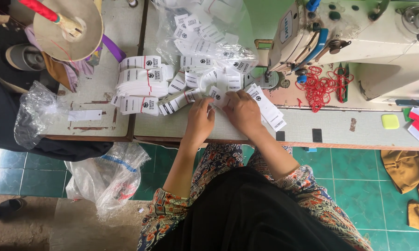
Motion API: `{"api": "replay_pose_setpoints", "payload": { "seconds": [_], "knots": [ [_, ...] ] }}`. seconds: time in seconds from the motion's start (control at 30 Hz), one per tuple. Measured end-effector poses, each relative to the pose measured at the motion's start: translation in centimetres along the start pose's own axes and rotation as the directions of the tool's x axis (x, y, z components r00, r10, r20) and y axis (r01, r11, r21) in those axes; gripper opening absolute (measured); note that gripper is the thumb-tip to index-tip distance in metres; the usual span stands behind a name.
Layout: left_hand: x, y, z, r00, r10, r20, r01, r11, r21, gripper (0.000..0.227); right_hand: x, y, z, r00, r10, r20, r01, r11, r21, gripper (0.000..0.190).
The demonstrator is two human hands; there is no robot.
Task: Sorting and bagging printed clothing labels at a sewing workstation
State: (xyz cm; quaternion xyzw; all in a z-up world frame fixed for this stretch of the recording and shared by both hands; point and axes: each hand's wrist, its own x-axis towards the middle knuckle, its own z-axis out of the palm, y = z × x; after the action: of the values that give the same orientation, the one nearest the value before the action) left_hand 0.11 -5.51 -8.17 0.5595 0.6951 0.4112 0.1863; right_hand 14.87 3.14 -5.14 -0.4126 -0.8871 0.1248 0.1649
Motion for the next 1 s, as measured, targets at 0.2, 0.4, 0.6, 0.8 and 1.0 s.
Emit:
{"api": "replay_pose_setpoints", "payload": {
  "seconds": [0.2,0.4,0.6,0.8,1.0],
  "knots": [
    [0.2,0.1,0.0,0.997,0.026,-0.071,-0.025,1.000,0.002,0.029,0.8,1.8,2.5,0.989,-0.061,-0.133,0.065,0.998,0.020,0.026],
    [0.4,1.7,0.6,0.911,-0.093,-0.401,-0.033,0.954,-0.297,0.024,0.6,-0.9,-1.8,0.989,0.146,0.007,-0.093,0.592,0.801,0.023],
    [1.9,7.6,1.5,0.944,-0.242,0.223,0.228,-0.007,-0.974,0.072,-0.7,-2.6,-2.8,0.977,0.212,0.007,-0.080,0.336,0.938,0.033],
    [1.5,7.8,3.1,0.888,-0.371,0.271,0.210,-0.196,-0.958,0.022,-1.8,-1.1,-2.4,0.867,-0.110,-0.485,0.283,0.911,0.300,0.030],
    [1.1,8.6,2.7,0.867,-0.446,0.221,0.264,0.036,-0.964,0.025,-2.3,-0.1,-1.6,0.862,-0.112,-0.494,0.290,0.909,0.299,0.033]
  ]
}}
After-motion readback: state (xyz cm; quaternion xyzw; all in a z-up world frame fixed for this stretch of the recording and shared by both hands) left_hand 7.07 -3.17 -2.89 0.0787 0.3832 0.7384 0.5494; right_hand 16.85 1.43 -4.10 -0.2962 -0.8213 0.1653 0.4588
